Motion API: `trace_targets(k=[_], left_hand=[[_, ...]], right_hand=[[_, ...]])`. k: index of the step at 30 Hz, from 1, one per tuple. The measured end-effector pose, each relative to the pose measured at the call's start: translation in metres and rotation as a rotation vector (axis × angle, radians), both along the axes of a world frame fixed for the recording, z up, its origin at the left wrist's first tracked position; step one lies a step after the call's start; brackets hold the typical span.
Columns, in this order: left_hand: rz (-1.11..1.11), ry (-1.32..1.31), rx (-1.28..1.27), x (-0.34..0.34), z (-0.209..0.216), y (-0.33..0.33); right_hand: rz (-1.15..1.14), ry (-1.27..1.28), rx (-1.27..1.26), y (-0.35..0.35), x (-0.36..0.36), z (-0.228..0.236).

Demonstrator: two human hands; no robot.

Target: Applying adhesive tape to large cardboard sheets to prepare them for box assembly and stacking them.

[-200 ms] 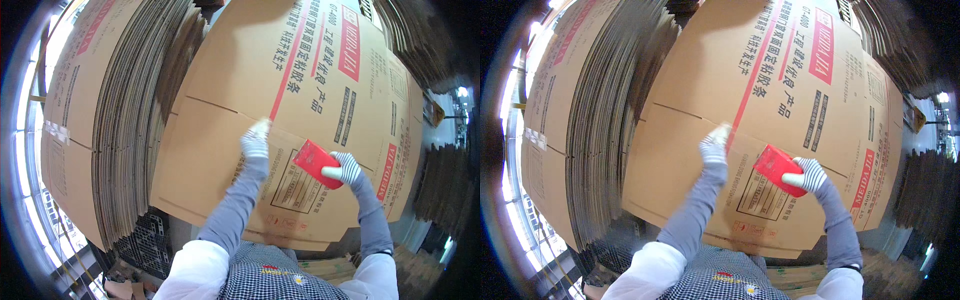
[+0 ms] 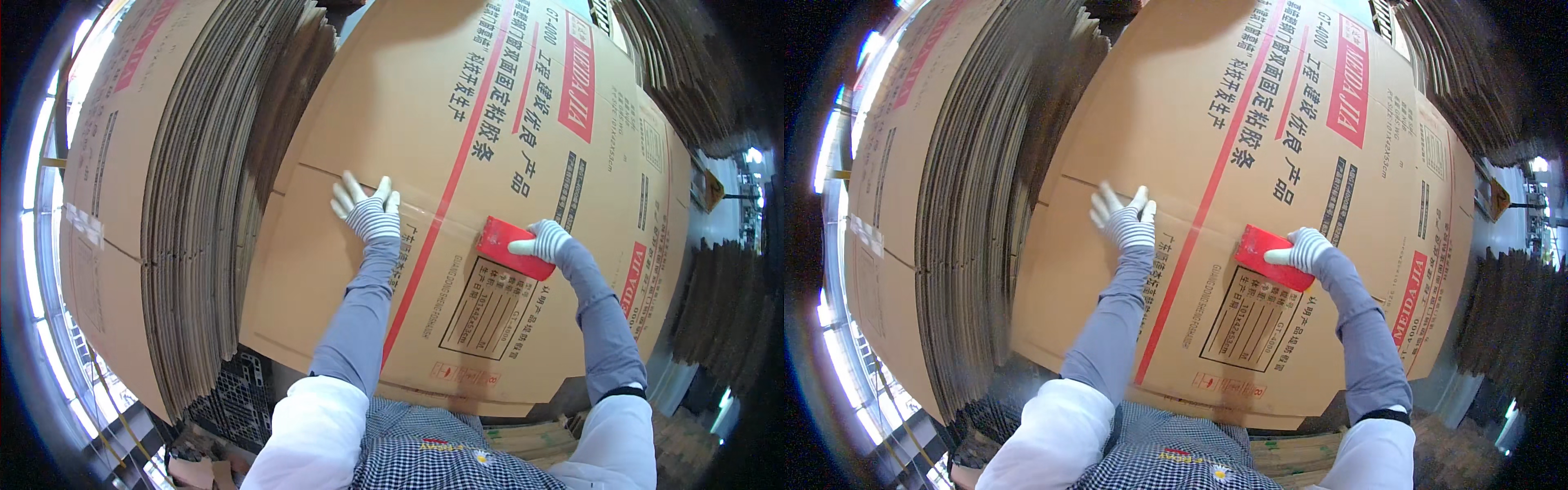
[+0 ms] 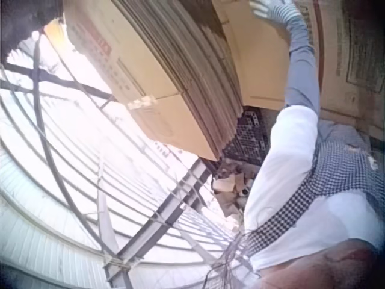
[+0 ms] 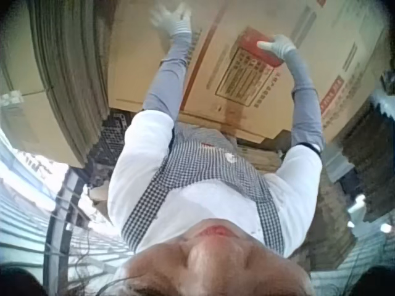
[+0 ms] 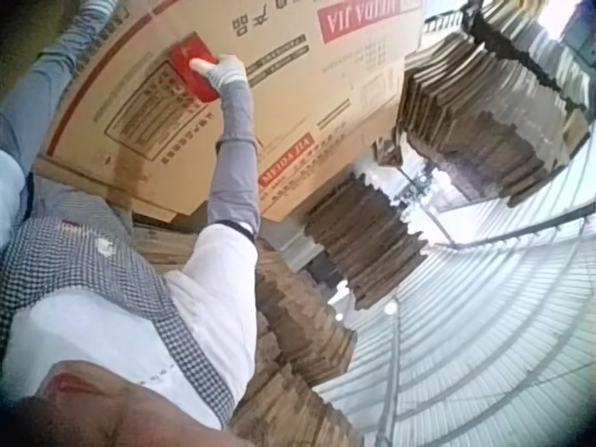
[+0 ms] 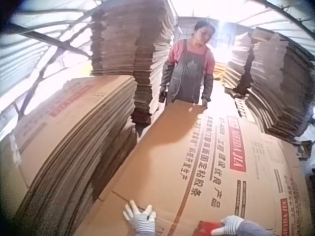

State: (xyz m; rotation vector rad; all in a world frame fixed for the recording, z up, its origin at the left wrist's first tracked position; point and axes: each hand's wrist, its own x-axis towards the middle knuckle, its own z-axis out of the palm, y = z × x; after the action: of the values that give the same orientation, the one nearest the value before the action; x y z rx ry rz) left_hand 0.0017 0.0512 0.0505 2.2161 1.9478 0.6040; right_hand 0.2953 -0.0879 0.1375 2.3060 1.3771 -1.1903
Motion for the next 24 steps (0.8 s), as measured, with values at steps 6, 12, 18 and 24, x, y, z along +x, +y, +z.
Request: trace_targets(k=[6,12,18,24], left_hand=[[0.192,-1.489,-0.523,-0.001,-0.034,0.019],[0.587,-1.987,-0.942,0.026,-0.044,0.004],[0.606,-1.887,-0.937,0.04,-0.024,-0.001],[0.604,-1.804,-0.835,0.044,-0.016,0.0]], right_hand=[[0.016,0.073,-0.245,0.054,0.0,0.006],[-0.284,0.504,-0.099,-0.019,0.046,0.013],[-0.193,-0.153,-0.458,-0.098,0.129,0.03],[0.105,-0.477,-0.579,-0.05,0.071,0.004]])
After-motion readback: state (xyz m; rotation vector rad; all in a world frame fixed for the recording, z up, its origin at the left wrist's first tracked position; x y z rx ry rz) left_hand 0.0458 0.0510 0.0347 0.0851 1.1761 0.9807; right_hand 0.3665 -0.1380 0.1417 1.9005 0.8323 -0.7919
